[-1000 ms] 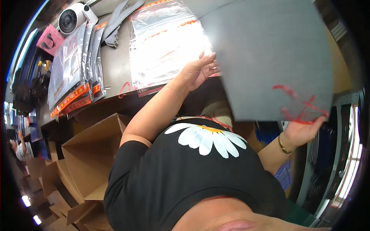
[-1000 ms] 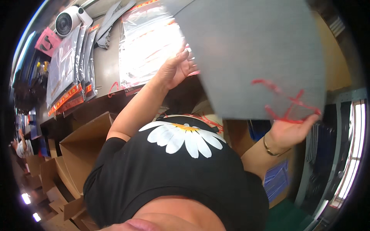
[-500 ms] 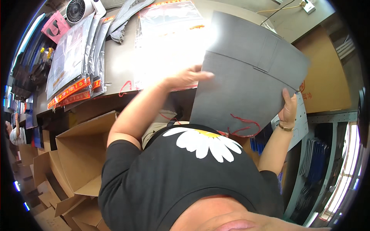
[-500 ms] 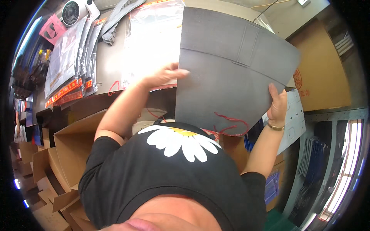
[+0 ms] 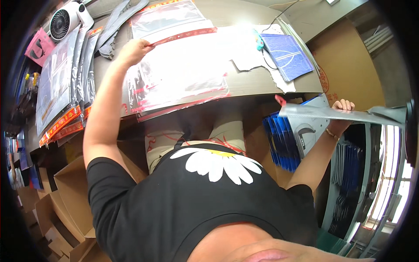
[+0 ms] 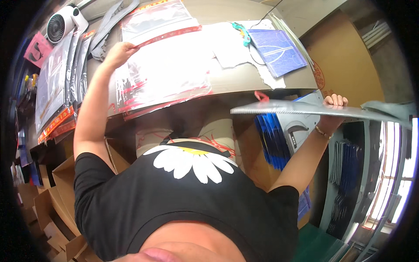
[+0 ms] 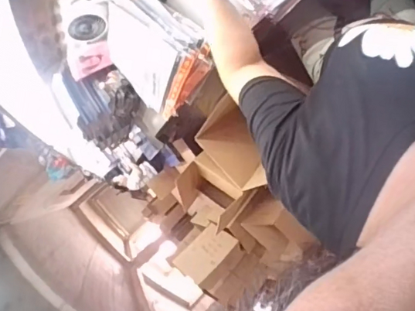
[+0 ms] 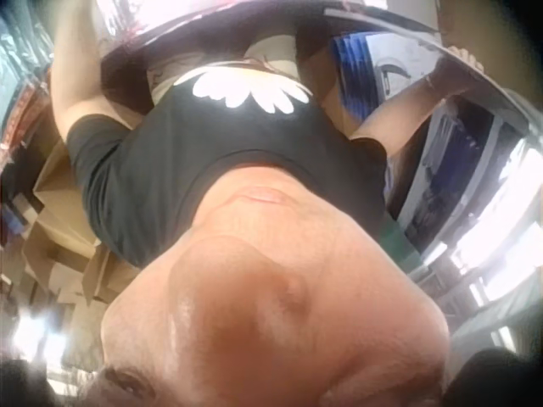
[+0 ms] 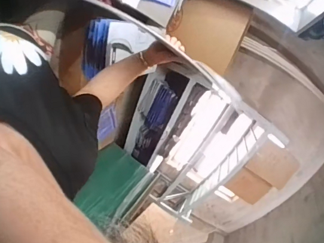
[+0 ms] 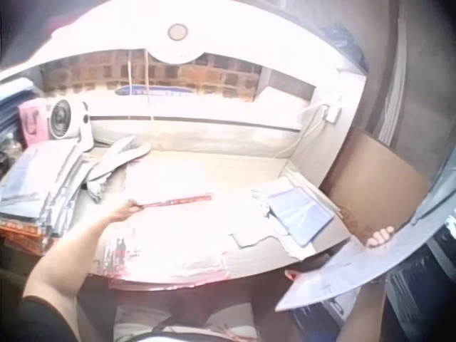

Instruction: The person inserts flat items into clear plastic bags and places them into a cardboard box. They handle multiple items one at a time, including gray sheets and blue patterned sheets, and stack the packaged items inside the box.

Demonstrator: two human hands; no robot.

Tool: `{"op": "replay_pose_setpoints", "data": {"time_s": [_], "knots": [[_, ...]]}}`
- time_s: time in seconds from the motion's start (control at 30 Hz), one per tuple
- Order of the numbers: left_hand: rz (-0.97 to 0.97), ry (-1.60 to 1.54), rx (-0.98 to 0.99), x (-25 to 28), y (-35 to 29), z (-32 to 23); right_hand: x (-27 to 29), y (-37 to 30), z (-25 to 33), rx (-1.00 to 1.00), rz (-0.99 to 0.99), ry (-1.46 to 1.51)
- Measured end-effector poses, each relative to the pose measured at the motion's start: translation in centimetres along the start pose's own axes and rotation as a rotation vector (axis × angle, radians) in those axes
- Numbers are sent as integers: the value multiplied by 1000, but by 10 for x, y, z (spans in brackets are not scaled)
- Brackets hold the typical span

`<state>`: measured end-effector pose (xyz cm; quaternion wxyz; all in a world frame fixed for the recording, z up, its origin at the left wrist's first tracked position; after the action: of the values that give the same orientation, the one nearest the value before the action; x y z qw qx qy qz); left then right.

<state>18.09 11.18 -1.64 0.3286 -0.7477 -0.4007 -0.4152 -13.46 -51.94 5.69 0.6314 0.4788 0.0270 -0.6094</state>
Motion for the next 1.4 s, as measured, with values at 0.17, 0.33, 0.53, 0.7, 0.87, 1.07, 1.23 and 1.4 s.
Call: {"op": "replay_pose_setpoints", "data": {"time_s": [0.17, 0.33, 0.53, 0.7, 0.87, 1.07, 1.23, 1.4], "knots": [[321, -71, -59, 72, 13, -12, 38, 19, 27, -284, 426, 209], [-124, -420, 98, 176, 90, 88, 26, 57, 24, -495, 444, 196], [-840, 87, -282, 100, 89, -9, -6, 41, -86, -866, 342, 240], [-154, 283, -109, -66, 36, -55, -75, 17, -211, -871, -86, -345], [-378, -30, -331, -100, 1, -42, -88, 17, -269, -1087, 166, -683], [-24, -341, -271, -81, -1, -20, -112, 23, -300, -1218, 408, -870], [-94, -291, -252, -79, -9, -24, -137, 20, -312, -1295, 531, -913], [-57, -297, -276, -82, -15, -28, -136, 18, -314, -1299, 523, -930]]}}
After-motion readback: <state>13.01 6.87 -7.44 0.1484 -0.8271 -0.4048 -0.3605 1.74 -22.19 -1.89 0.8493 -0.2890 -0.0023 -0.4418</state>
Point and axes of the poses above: each hand's wrist, its own y-axis towards the middle knuckle, its own x-axis out of the back of the hand, z = x × y, the point moved 2 cm from there along y, towards the middle knuckle, and after that the axes turned 12 degrees about z, right-handed, at the moved point
